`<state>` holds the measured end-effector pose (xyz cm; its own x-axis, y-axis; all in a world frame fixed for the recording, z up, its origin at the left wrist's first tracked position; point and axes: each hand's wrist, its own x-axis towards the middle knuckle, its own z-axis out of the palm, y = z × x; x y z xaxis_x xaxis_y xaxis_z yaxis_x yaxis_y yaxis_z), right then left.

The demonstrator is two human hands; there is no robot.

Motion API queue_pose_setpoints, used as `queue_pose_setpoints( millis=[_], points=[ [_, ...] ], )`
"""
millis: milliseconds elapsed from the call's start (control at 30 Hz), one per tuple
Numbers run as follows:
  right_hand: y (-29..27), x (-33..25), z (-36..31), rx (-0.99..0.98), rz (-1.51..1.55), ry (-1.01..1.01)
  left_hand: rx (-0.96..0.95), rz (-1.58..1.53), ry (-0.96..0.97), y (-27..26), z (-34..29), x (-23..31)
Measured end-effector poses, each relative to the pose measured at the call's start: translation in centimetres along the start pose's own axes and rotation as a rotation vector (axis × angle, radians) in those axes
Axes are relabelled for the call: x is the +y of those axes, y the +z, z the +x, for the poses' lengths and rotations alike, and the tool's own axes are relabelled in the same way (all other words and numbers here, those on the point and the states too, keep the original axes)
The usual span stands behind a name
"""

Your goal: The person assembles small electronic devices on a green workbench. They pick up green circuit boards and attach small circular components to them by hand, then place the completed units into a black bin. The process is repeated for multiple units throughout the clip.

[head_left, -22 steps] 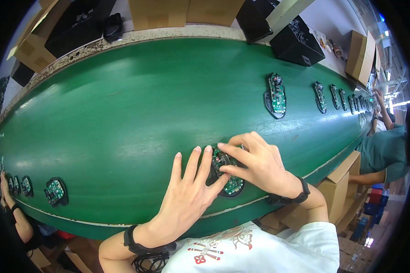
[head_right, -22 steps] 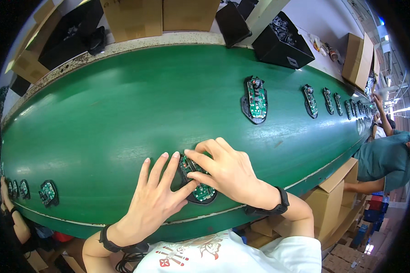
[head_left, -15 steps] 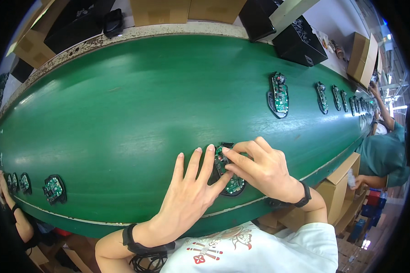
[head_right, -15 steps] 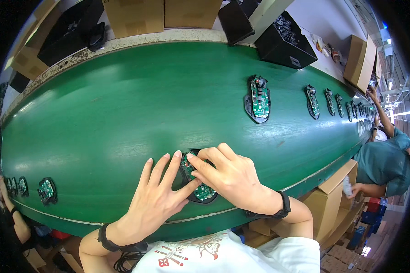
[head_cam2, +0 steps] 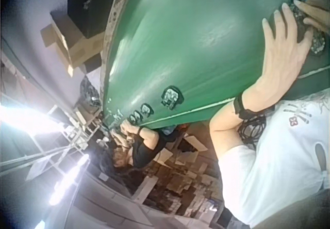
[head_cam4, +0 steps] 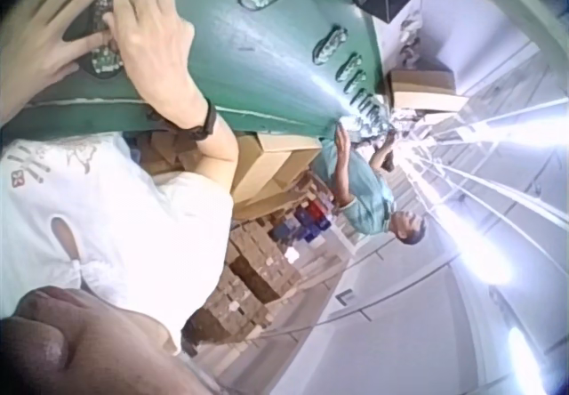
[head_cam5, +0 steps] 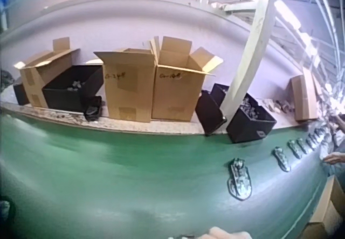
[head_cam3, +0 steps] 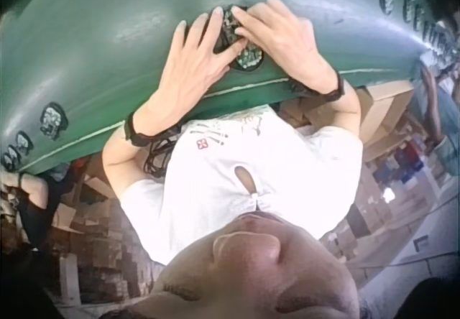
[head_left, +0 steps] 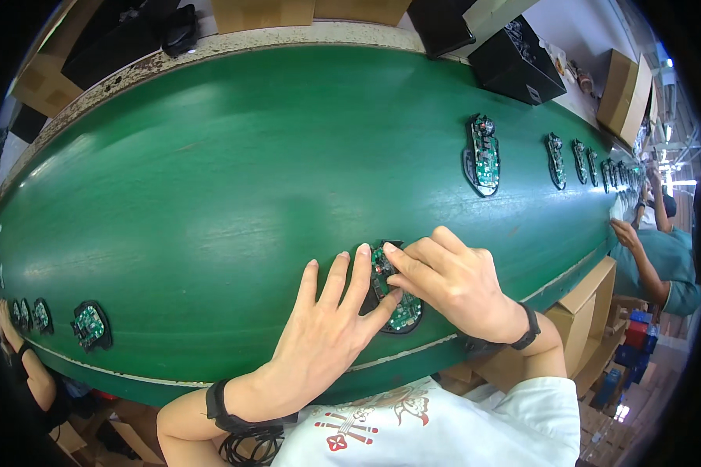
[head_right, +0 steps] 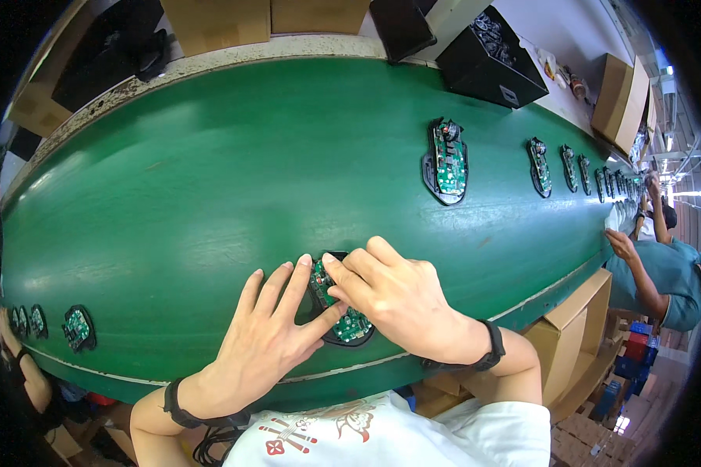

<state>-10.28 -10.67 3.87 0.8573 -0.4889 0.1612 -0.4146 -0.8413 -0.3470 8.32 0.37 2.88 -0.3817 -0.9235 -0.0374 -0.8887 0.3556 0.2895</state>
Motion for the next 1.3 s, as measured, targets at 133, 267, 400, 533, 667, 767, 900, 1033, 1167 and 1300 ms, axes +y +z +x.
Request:
queue_pose_setpoints(
  millis=[133, 267, 400, 533, 667, 767, 900, 1033, 1167, 1300],
  points=[
    [0.4, -0.1, 0.1, 0.026, -0.041, -0.042, -0.005, 0.015, 0.001, 0.1, 0.2, -0.1],
    [2.0, -0.6, -1.2, 0.144, -0.206, -0.078, 0.013, 0.019, 0.02, 0.2, 0.6, -0.4],
    [1.9, -2.0, -2.6, 0.142, -0.376, -0.09, 0.045, -0.019, 0.024, 0.6, 0.4, -0.8],
    [1.3, -2.4, -3.0, 0.09, -0.406, -0.062, 0.059, -0.05, 0.019, 1.1, 0.5, -0.9],
    [2.0, -1.4, -1.6, 0.089, -0.382, -0.01, 0.088, -0.069, 0.068, 0.8, 0.9, -1.6],
    [1.8, -1.9, -1.7, 0.057, -0.363, 0.019, 0.059, -0.065, 0.082, 0.8, 1.0, -1.9],
    [0.3, -1.3, -2.5, 0.077, -0.238, 0.041, 0.065, -0.031, 0.062, 0.4, 1.0, -1.8],
    [-0.5, -0.6, -3.1, 0.151, -0.176, 0.149, 0.025, 0.208, 0.045, -0.1, 0.2, -1.2],
    [0.2, -0.7, -4.6, 0.104, 0.004, 0.168, 0.004, 0.158, 0.055, -0.4, 0.2, -1.3],
    [1.4, -0.7, -5.6, 0.14, 0.112, 0.219, 0.029, 0.142, 0.069, 0.2, 0.2, -1.7]
  ],
)
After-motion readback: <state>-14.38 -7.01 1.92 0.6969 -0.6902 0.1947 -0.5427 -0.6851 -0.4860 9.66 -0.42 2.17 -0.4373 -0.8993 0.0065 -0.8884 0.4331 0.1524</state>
